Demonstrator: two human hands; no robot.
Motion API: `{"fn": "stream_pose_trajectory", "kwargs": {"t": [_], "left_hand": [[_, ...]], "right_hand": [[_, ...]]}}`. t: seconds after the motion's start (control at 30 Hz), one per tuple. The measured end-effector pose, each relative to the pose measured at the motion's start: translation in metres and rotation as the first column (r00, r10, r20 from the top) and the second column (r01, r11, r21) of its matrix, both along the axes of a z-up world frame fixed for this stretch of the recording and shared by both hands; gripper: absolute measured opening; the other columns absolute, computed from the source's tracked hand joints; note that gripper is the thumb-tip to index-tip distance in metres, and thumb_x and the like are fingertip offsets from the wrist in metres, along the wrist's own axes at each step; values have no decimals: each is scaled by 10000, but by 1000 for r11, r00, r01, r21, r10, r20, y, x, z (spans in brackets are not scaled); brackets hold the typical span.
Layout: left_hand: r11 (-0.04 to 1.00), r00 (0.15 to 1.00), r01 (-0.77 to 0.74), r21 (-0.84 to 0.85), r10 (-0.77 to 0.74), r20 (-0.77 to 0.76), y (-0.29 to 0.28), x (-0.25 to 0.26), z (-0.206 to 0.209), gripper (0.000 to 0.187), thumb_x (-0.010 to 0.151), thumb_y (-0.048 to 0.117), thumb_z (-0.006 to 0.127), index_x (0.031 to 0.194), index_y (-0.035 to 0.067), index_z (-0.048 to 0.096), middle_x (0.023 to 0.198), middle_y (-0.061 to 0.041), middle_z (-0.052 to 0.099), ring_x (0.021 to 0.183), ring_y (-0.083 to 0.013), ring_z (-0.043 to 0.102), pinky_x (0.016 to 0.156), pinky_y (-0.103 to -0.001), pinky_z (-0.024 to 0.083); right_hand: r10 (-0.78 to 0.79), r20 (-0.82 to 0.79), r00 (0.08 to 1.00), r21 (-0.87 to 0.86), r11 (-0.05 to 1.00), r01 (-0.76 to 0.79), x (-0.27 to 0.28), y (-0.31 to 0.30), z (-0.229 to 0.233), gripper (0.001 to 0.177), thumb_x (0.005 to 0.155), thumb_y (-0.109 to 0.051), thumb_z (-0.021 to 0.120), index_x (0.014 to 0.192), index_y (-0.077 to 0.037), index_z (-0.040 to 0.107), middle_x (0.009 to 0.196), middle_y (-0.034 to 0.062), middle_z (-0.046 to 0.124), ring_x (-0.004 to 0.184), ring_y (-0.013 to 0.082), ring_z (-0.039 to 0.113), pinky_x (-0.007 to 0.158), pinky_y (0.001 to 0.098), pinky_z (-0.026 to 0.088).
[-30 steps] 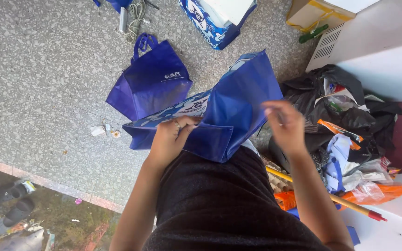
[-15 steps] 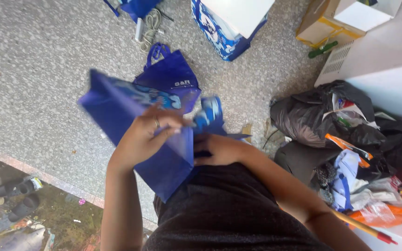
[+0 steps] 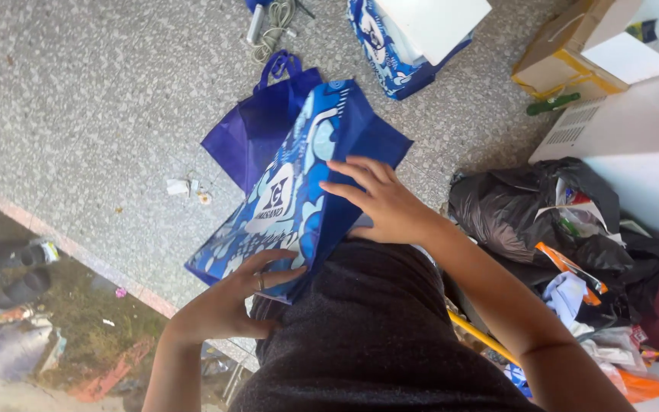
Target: Fold reusable shopping bags and place them on a shelf.
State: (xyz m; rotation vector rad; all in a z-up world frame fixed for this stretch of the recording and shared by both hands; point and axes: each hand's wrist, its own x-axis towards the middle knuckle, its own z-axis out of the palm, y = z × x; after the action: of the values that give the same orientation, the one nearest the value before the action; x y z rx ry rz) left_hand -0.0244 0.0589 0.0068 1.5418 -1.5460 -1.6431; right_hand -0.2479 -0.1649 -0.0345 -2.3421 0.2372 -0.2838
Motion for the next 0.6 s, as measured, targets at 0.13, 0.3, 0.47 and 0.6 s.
{"fn": "stream_pose_trajectory", "kwargs": {"t": [0.13,0.3,0.47,0.6], "left_hand": [[998,999,-38,58,39,-8,3,-9,-1,917,596,-51,765,1447,235,578,1560,-61,455,1412,-282,481,1089,-393,461],[954,961,-269,-135,276,36,3,-22,-4,786,680,-16,729,1420,191,562,1506,-88,538,1382,-304,562,1057,-376,527],[833,892,-349,-430,436,119,2,-29,-14,834,655,98,814,1429,70,506,1374,-184,583,1261,-380,586,1013,-444,506],[803,857,-267,-532,451,251,-5,-37,-47,585,815,56,738,1376,59,572,1140,-179,703,1057,-373,688,913,-441,559]], "right_hand": [[23,67,997,-586,810,21,14,-8,-41,797,526,-426,782,1275,-152,764,1371,156,709,1289,377,601,1077,490,340],[152,-160,975,-182,967,-180,8,-20,-85,283,782,-63,762,1046,-165,774,1033,34,776,953,257,726,851,391,567],[-35,33,999,-110,993,39,-12,-33,-61,266,788,-70,767,1043,-141,750,1005,72,759,880,279,728,758,374,573],[-49,-248,967,-48,998,38,-24,-37,-37,320,809,-72,779,1117,-154,753,1010,59,756,893,276,717,769,404,558]]}}
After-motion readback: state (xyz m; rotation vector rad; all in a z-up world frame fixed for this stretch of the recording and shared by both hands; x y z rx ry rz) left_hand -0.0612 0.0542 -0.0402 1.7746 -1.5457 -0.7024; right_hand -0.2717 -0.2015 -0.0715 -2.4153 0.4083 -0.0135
